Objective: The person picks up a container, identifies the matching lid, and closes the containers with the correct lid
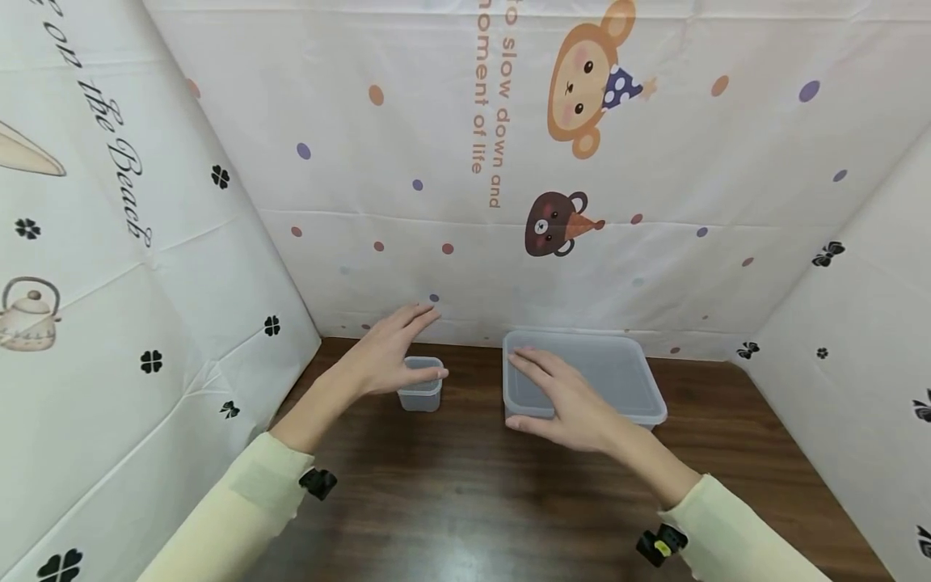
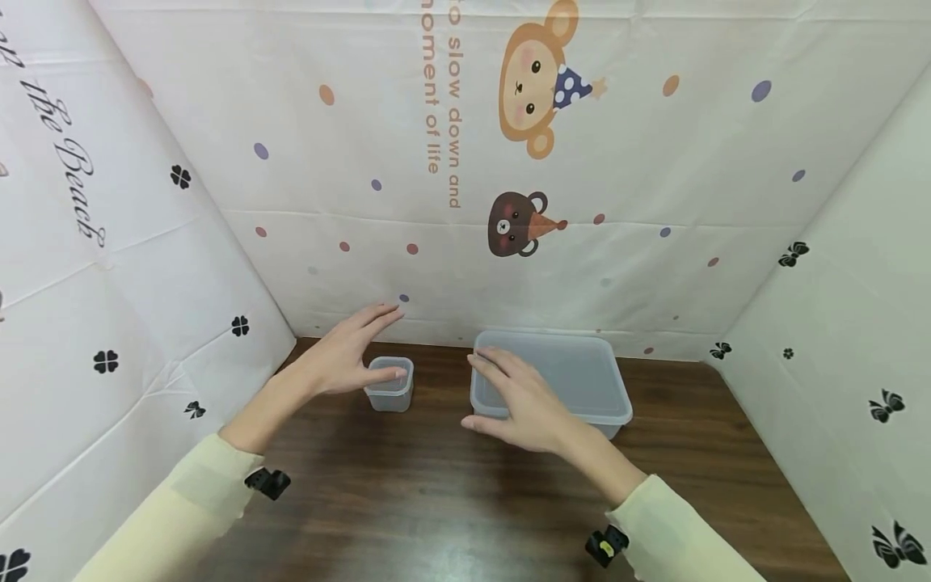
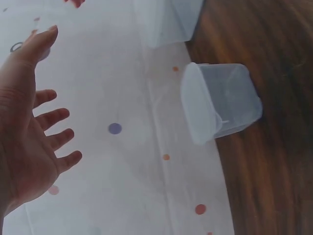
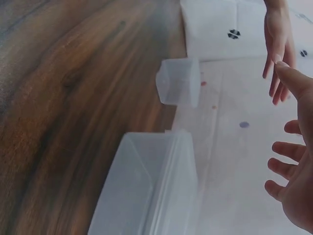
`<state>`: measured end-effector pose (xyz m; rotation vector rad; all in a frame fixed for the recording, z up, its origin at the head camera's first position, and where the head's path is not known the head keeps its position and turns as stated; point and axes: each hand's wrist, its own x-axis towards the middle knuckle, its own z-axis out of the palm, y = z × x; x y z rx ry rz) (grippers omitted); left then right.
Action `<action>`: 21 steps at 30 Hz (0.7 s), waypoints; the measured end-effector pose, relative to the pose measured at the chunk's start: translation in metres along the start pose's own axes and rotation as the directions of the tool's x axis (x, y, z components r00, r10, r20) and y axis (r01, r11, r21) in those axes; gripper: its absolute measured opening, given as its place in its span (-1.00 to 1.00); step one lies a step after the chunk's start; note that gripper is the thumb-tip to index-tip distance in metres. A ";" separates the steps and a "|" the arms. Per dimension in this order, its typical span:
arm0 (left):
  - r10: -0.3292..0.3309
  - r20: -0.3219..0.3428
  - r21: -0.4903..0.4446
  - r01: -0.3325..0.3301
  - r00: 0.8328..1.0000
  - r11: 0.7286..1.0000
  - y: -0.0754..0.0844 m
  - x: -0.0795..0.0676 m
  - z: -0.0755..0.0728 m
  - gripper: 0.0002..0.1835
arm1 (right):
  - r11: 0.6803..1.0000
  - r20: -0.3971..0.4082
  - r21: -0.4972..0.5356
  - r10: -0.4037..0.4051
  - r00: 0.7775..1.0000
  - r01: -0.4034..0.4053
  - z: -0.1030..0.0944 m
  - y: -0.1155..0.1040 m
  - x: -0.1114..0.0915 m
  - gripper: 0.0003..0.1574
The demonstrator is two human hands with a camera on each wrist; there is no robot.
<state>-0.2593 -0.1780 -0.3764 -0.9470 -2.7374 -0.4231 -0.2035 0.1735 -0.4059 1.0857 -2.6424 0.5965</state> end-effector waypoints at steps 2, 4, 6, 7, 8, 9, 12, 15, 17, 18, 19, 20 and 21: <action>0.010 -0.013 0.018 -0.010 1.000 1.000 0.000 0.002 -0.002 0.06 | 1.000 -0.030 -0.003 0.007 1.000 -0.007 -0.005 0.002 -0.002 0.16; 0.018 -0.022 0.027 -0.017 1.000 0.999 0.001 0.004 -0.001 0.06 | 1.000 -0.066 -0.007 0.013 0.998 -0.014 -0.011 0.005 -0.004 0.17; 0.021 -0.033 0.032 -0.019 0.999 0.999 0.002 0.006 0.001 0.07 | 1.000 -0.104 -0.006 0.019 0.994 -0.020 -0.016 0.010 -0.005 0.17; 0.020 -0.040 0.033 -0.019 0.999 0.999 0.003 0.006 0.003 0.08 | 1.000 -0.122 -0.004 0.024 0.992 -0.025 -0.019 0.012 -0.006 0.17; 0.018 -0.047 0.034 -0.016 0.999 0.999 0.003 0.007 0.005 0.08 | 1.000 -0.137 -0.005 0.027 0.990 -0.028 -0.021 0.015 -0.007 0.18; 0.014 -0.054 0.035 -0.012 0.998 0.999 0.004 0.008 0.008 0.08 | 0.999 -0.152 -0.005 0.031 0.988 -0.032 -0.023 0.017 -0.007 0.18; -0.007 -0.066 0.043 0.009 0.998 0.999 0.005 0.009 0.013 0.08 | 0.999 -0.187 -0.026 0.042 0.981 -0.047 -0.028 0.025 -0.010 0.18; -0.033 -0.074 0.063 0.037 0.997 0.997 0.006 0.010 0.016 0.08 | 0.995 -0.211 -0.063 0.064 0.975 -0.079 -0.030 0.031 -0.015 0.18; -0.045 -0.079 0.078 0.051 0.996 0.996 0.006 0.011 0.019 0.08 | 0.991 -0.223 -0.094 0.077 0.972 -0.100 -0.030 0.035 -0.018 0.18; -0.048 -0.082 0.082 0.055 0.995 0.995 0.006 0.011 0.021 0.08 | 0.989 -0.229 -0.107 0.079 0.970 -0.106 -0.030 0.036 -0.019 0.18; -0.052 -0.084 0.086 0.059 0.995 0.995 0.006 0.012 0.022 0.08 | 0.987 -0.234 -0.118 0.080 0.969 -0.110 -0.030 0.038 -0.020 0.19; -0.055 -0.086 0.090 0.063 0.995 0.994 0.006 0.012 0.024 0.08 | 0.985 -0.237 -0.132 0.080 0.968 -0.114 -0.030 0.040 -0.021 0.19; -0.061 -0.085 0.086 0.068 0.994 0.994 0.006 0.013 0.026 0.08 | 0.982 -0.238 -0.146 0.082 0.968 -0.119 -0.030 0.042 -0.022 0.20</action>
